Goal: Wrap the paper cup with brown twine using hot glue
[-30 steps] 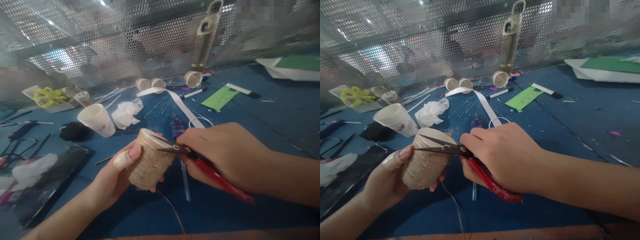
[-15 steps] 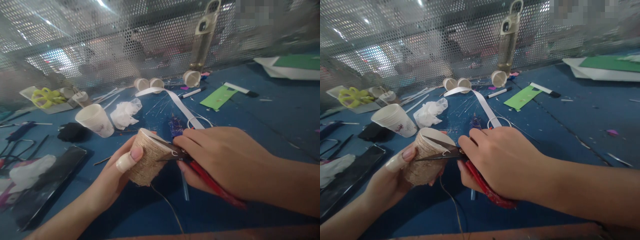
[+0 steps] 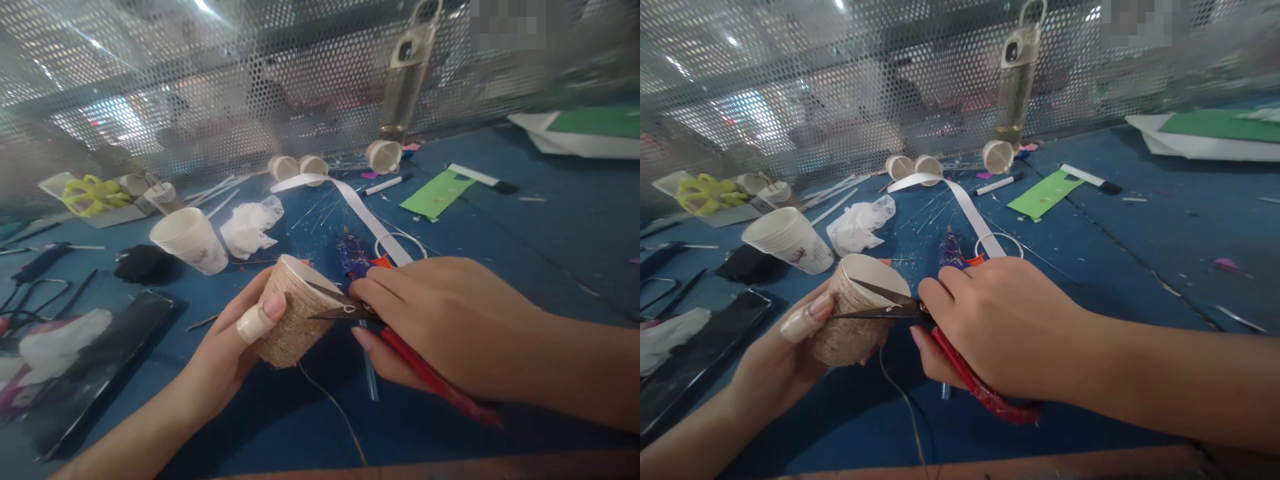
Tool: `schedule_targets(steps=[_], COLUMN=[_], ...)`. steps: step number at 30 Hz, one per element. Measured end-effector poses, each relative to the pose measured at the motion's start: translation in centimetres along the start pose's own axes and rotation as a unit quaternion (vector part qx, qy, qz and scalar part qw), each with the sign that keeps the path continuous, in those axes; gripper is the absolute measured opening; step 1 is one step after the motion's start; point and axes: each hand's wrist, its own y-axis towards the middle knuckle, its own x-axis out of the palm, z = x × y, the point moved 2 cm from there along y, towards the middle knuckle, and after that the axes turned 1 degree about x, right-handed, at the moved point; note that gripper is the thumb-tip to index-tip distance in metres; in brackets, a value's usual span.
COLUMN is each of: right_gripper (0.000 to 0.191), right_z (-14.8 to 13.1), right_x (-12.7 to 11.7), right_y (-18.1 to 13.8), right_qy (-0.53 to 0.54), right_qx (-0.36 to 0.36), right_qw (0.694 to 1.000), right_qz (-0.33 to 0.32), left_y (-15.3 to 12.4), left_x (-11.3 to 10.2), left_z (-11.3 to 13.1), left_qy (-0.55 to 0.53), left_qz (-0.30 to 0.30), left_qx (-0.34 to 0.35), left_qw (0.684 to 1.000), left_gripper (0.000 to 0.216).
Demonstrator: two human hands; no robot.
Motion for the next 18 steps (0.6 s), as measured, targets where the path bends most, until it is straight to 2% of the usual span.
schedule_targets(steps=[7, 11, 18], right_gripper=[0.037, 0.038, 0.037], right_z=[-0.19, -0.14, -0.18], right_x=[-0.12, -0.03, -0.29], right_y=[0.0, 0.13, 0.28], right_qy=[-0.015, -0.009, -0.01], right_qx=[-0.018, -0.022, -0.019], right_qw=[1.0, 1.0, 1.0], right_qz=[0.013, 0.017, 0.001], left_y=[0.34, 0.09, -0.03], left_x=[-0.67, -0.17, -0.13], left_z=[-0.57, -0.34, -0.22], left_qy=[-0.001, -0.002, -0.007], left_qz=[-0.032, 0.009, 0.004], left_qx=[0.026, 0.01, 0.022], left_qw=[0.999, 1.0, 1.0], left_gripper=[0.061, 0.061, 0.061])
